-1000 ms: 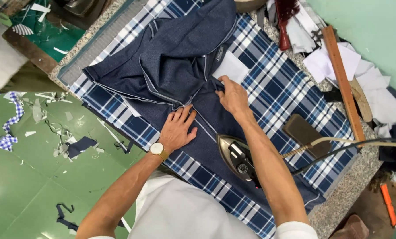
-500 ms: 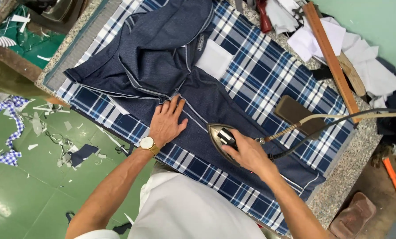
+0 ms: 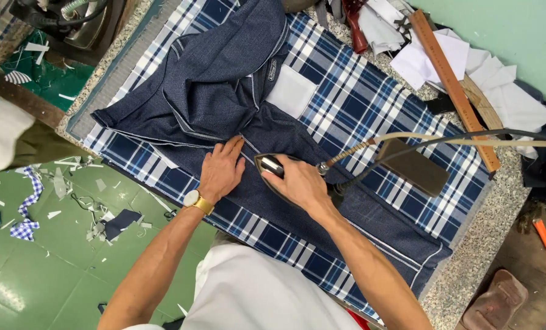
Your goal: The person irons a dark blue garment on a plaid-covered workbench, using a steam iron and a pressing block. They repeatedly reposition the garment, use a curved pressing ham for curved areas, and place a white cloth over sections before ironing.
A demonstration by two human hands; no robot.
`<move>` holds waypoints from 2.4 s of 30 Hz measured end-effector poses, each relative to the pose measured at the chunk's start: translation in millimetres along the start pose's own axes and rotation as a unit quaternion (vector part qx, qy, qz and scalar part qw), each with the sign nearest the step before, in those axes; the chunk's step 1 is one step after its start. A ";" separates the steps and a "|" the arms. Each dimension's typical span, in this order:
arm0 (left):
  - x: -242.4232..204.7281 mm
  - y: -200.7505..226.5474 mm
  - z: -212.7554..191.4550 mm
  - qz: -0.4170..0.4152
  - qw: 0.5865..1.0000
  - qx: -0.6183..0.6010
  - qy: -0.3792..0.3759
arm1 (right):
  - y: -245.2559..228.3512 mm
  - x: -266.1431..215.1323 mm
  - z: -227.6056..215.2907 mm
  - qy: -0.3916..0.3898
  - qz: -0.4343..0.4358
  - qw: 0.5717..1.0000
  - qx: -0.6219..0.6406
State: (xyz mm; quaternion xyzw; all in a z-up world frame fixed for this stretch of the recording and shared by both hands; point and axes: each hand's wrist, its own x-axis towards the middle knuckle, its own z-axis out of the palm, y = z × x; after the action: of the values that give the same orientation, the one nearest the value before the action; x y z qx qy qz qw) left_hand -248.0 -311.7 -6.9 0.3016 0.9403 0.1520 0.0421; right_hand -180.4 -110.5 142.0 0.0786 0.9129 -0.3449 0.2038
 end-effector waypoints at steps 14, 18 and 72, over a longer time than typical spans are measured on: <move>-68.0 -12.2 18.1 0.057 0.963 -0.204 0.167 | -25.3 66.4 7.2 0.009 -0.037 0.999 -0.029; -96.0 45.3 49.0 0.191 0.952 -0.188 0.145 | -22.7 67.6 2.0 -0.011 -0.032 0.999 -0.005; -146.8 17.5 -96.2 -0.136 0.710 -0.532 -0.441 | -14.5 82.2 3.5 -0.068 0.004 0.997 -0.044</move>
State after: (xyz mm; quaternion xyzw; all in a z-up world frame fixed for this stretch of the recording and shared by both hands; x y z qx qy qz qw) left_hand -135.2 -408.4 88.2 0.1304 0.6090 0.4697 0.6257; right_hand -257.8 -123.4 113.3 0.0499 0.9110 -0.3076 0.2702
